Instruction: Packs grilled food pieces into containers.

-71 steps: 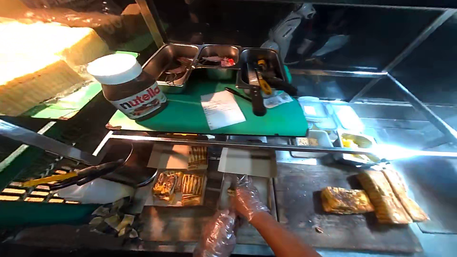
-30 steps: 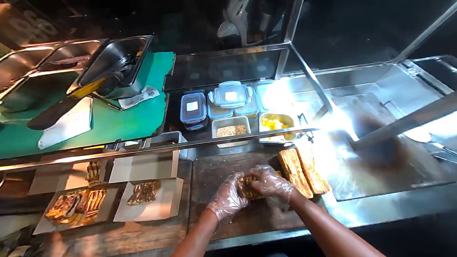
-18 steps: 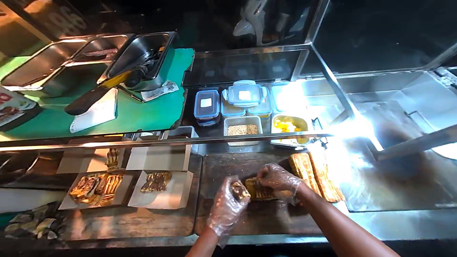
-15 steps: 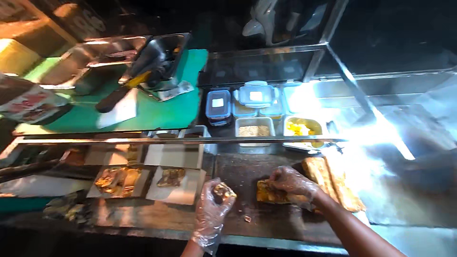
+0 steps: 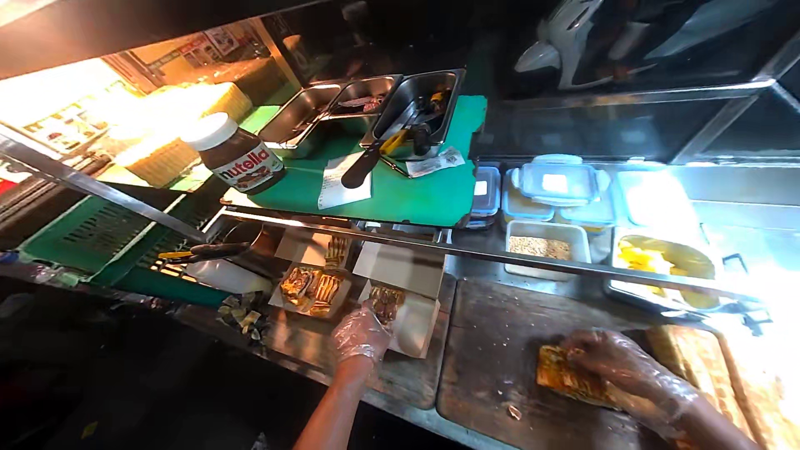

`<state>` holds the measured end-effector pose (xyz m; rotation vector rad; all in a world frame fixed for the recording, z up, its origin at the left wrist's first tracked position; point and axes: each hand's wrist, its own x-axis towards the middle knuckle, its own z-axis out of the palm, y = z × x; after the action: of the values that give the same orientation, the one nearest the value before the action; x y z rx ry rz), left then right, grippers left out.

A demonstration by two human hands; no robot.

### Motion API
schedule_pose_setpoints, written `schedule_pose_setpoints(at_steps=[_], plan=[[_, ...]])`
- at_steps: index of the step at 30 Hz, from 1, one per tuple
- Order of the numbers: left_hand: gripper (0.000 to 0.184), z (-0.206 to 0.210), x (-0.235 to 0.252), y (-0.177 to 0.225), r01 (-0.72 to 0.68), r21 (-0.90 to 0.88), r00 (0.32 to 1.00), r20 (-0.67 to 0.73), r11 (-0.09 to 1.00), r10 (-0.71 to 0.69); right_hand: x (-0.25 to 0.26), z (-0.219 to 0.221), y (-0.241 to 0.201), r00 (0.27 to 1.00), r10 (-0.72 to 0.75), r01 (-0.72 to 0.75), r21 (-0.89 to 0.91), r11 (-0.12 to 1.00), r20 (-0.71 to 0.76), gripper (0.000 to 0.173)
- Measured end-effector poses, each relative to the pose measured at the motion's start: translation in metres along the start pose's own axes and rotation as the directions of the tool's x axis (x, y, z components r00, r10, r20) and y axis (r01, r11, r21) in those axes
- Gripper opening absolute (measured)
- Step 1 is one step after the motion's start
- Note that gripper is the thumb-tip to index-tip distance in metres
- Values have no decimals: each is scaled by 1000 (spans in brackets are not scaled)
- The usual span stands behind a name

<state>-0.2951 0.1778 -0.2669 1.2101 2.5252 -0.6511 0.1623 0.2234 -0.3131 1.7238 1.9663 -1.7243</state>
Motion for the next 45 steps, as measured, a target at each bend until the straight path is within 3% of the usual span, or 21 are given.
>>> schedule_pose_setpoints(at_steps=[5, 8, 11, 13, 16, 19, 22, 25, 27, 29, 30, 32, 35, 37, 39, 41, 43, 45], plan=[[66, 8, 9, -6, -27, 11, 998, -63, 1000, 27, -12, -4, -9, 996, -6, 26, 223, 974, -88, 14], [68, 10, 14, -14, -69, -28, 994, -82, 997, 66, -23, -10, -25, 986, -4, 70, 391, 918, -167, 12], [82, 11, 13, -32, -159, -130, 984, -106, 979, 146, -32, -1, -70, 974, 51, 70, 511, 857, -220, 13], [81, 16, 13, -51, -236, -237, 967, -158, 942, 202, -28, 16, -111, 981, 19, 86, 523, 848, -193, 17], [55, 34, 10, -82, -437, -489, 877, -417, 755, 238, 9, 63, -181, 979, -124, 187, 458, 869, -164, 15], [38, 44, 7, -110, -538, -645, 823, -540, 543, 174, 70, 129, -258, 981, -168, 194, 387, 901, -100, 16], [36, 53, 12, -142, -535, -724, 840, -511, 436, 182, 138, 187, -311, 992, -118, 111, 136, 984, 41, 29], [34, 50, 14, -168, -459, -801, 888, -404, 385, 220, 164, 219, -329, 998, -67, 64, -152, 986, -15, 41], [32, 43, 10, -175, -481, -832, 866, -403, 276, 295, 140, 218, -325, 982, -146, 111, -260, 959, -121, 44], [31, 32, -1, -170, -493, -855, 797, -368, 164, 479, 98, 214, -309, 932, -246, 184, -239, 953, -267, 39], [35, 25, -9, -162, -484, -862, 733, -306, 151, 608, 78, 216, -298, 901, -278, 229, -180, 957, -334, 36], [51, 15, -31, -129, -504, -846, 541, -152, 174, 827, 44, 224, -283, 884, -301, 330, 23, 944, -359, 34], [38, 28, -86, -69, -712, -695, 297, -172, 98, 939, 10, 219, -254, 902, -355, 417, 277, 866, -247, 50], [31, 28, -115, -40, -727, -685, 195, -147, 42, 970, -16, 190, -213, 900, -273, 382, 314, 869, -339, 49], [25, 28, -126, -13, -691, -723, 208, -169, 22, 963, -50, 137, -153, 842, -83, 206, 176, 963, -533, 41], [22, 25, -128, 29, -689, -723, 287, -206, 52, 936, -77, 73, -87, 763, 146, -210, -28, 977, -629, 36], [32, 18, -130, 94, -786, -604, 312, -202, 133, 928, -80, 25, -42, 776, 309, -480, -196, 855, -551, 37], [60, 7, -144, 168, -875, -401, 316, -48, 271, 948, -64, 9, -17, 823, 357, -516, -319, 795, -442, 41]])
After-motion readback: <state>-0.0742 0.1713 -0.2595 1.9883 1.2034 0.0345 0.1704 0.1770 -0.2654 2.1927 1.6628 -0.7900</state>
